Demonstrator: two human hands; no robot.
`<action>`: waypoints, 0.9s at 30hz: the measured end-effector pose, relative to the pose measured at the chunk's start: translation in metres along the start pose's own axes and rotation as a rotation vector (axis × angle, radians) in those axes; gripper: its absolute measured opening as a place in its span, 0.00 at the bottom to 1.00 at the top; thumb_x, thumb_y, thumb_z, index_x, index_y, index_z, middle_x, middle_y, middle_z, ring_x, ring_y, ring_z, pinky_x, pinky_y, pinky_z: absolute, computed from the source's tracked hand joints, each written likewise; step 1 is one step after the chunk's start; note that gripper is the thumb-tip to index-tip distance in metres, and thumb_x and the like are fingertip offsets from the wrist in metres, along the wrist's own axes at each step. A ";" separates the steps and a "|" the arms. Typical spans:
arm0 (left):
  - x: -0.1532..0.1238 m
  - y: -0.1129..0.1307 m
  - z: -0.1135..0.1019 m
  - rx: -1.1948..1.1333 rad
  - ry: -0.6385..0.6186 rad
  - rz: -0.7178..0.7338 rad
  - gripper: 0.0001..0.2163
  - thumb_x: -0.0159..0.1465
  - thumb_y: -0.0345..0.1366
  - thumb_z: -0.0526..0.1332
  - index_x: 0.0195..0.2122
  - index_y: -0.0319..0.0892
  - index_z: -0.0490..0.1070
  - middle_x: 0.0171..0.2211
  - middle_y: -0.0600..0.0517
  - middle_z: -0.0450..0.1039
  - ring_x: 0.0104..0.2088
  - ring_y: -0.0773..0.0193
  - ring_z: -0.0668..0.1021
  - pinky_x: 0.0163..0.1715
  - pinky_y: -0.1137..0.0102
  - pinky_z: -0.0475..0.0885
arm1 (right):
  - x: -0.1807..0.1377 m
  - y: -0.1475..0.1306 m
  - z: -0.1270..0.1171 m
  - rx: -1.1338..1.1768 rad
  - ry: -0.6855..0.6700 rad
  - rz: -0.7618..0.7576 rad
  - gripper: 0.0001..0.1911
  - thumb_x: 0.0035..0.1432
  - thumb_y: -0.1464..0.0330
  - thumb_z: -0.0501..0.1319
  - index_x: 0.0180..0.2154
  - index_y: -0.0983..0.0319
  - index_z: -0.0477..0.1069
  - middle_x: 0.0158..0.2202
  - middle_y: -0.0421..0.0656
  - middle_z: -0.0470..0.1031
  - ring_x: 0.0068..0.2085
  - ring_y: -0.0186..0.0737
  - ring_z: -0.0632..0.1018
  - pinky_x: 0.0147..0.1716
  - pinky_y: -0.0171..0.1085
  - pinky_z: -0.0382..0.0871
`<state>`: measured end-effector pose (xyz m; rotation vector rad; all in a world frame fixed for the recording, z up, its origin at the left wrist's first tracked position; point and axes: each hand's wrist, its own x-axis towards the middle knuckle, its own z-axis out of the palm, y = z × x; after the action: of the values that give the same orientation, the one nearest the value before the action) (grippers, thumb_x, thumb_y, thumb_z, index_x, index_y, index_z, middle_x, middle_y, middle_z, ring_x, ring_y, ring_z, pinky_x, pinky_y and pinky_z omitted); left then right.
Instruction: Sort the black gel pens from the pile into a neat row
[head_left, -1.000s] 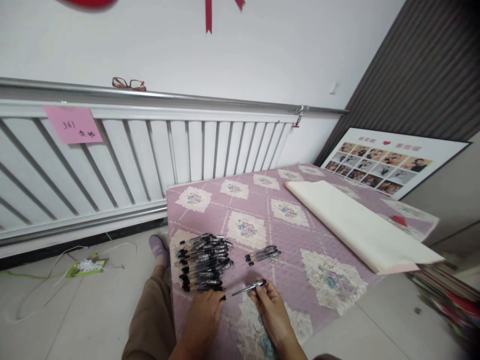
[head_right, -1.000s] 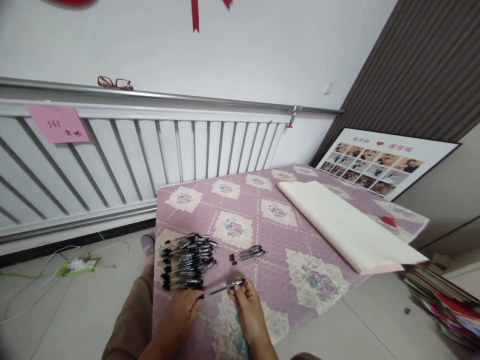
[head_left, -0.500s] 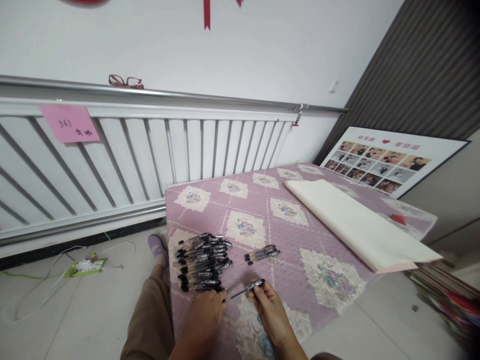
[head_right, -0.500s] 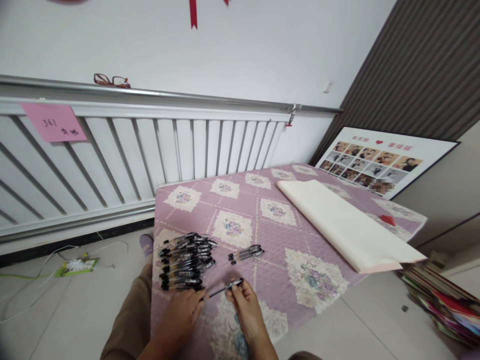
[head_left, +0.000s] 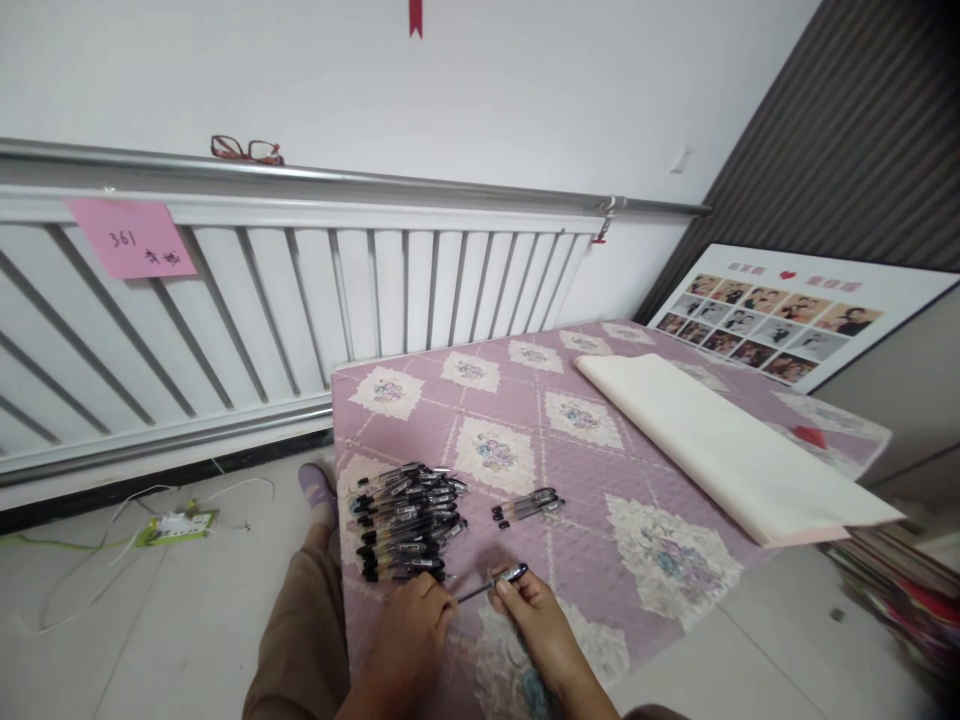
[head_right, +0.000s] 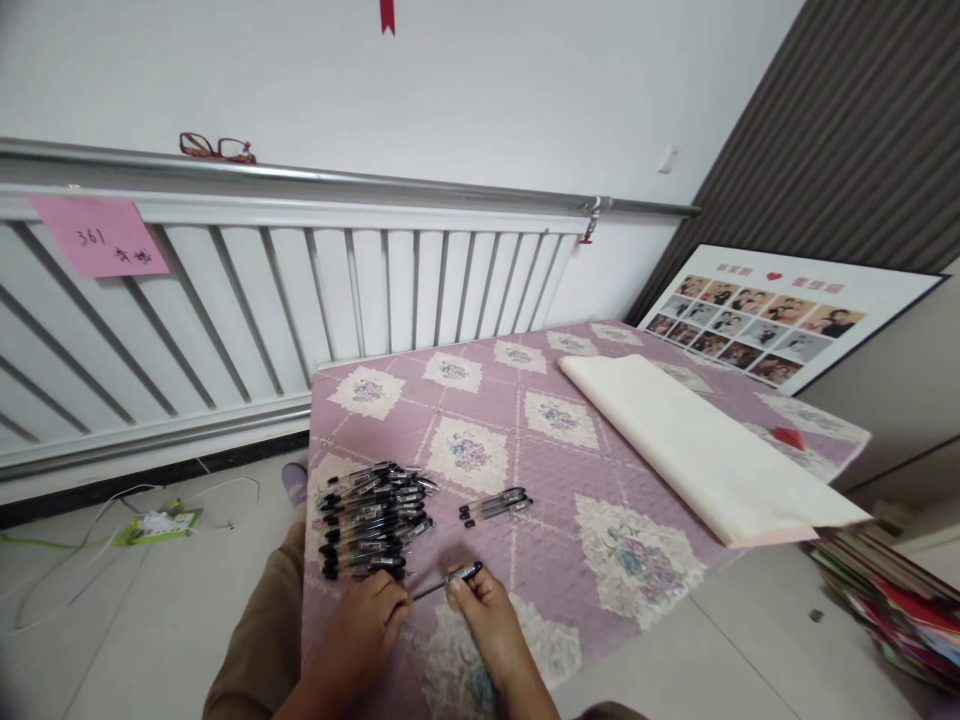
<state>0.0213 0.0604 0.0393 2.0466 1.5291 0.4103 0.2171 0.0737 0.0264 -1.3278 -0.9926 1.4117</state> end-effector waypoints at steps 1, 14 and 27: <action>0.000 0.000 0.000 -0.003 -0.007 -0.009 0.08 0.67 0.31 0.54 0.38 0.44 0.73 0.40 0.52 0.71 0.42 0.63 0.72 0.43 0.70 0.62 | -0.001 0.000 0.001 -0.015 -0.005 -0.003 0.22 0.45 0.50 0.67 0.32 0.62 0.74 0.23 0.36 0.68 0.27 0.34 0.67 0.30 0.33 0.63; 0.001 -0.001 0.001 -0.049 0.014 -0.014 0.07 0.64 0.30 0.56 0.36 0.44 0.72 0.40 0.53 0.71 0.43 0.63 0.72 0.43 0.70 0.61 | 0.001 0.004 0.007 0.000 0.044 -0.005 0.20 0.44 0.52 0.68 0.35 0.59 0.74 0.26 0.37 0.72 0.30 0.37 0.72 0.33 0.34 0.67; -0.004 -0.002 0.001 -0.035 0.046 0.028 0.10 0.65 0.33 0.54 0.45 0.44 0.71 0.43 0.50 0.73 0.45 0.58 0.73 0.46 0.67 0.64 | 0.026 -0.020 -0.038 0.090 0.353 -0.031 0.20 0.43 0.54 0.67 0.32 0.59 0.66 0.19 0.34 0.69 0.22 0.34 0.71 0.21 0.32 0.64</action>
<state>0.0189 0.0572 0.0377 2.0471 1.5109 0.4951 0.2576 0.1019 0.0360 -1.4262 -0.7031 1.1334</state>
